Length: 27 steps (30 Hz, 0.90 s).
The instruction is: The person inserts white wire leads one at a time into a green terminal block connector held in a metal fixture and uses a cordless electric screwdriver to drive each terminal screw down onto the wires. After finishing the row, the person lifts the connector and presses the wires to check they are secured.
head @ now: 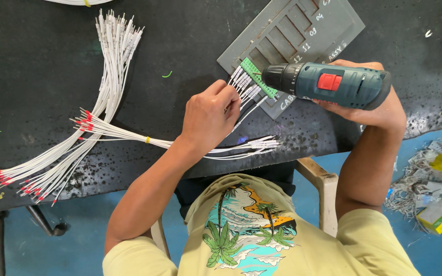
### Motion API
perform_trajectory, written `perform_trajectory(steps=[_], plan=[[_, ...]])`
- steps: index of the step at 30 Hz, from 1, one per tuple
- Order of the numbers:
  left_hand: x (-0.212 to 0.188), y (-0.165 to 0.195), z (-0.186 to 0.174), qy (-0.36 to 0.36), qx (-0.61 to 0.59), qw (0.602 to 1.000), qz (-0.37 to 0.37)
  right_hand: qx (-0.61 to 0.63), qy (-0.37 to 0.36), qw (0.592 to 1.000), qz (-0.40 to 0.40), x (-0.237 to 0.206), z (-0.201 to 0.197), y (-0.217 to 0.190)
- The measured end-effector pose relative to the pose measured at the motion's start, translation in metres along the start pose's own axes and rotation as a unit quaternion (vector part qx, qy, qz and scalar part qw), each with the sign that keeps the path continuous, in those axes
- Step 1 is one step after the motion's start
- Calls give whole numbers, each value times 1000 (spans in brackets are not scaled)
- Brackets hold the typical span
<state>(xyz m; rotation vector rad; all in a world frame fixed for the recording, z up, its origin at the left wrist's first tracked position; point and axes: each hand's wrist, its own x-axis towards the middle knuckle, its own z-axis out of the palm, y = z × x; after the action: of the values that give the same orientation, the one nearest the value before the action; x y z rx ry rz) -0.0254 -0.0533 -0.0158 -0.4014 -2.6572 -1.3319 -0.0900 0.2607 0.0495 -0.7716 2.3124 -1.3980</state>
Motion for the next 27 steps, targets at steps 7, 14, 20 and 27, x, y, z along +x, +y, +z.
perform_trajectory(steps=[7, 14, 20, 27], plan=[[-2, -1, 3, 18, 22, 1000, 13, 12, -11, 1000, -4, 1, 0, 1], [-1, 0, 3, 27, 30, 999, 22, -2, -11, 1000, -2, 2, 0, 0], [-1, 0, 2, 26, 33, 999, 21, -7, -11, 1000, -4, 3, 0, 0], [-1, -1, 3, 28, 32, 999, 32, 16, -16, 1000, -3, 2, 0, 1]])
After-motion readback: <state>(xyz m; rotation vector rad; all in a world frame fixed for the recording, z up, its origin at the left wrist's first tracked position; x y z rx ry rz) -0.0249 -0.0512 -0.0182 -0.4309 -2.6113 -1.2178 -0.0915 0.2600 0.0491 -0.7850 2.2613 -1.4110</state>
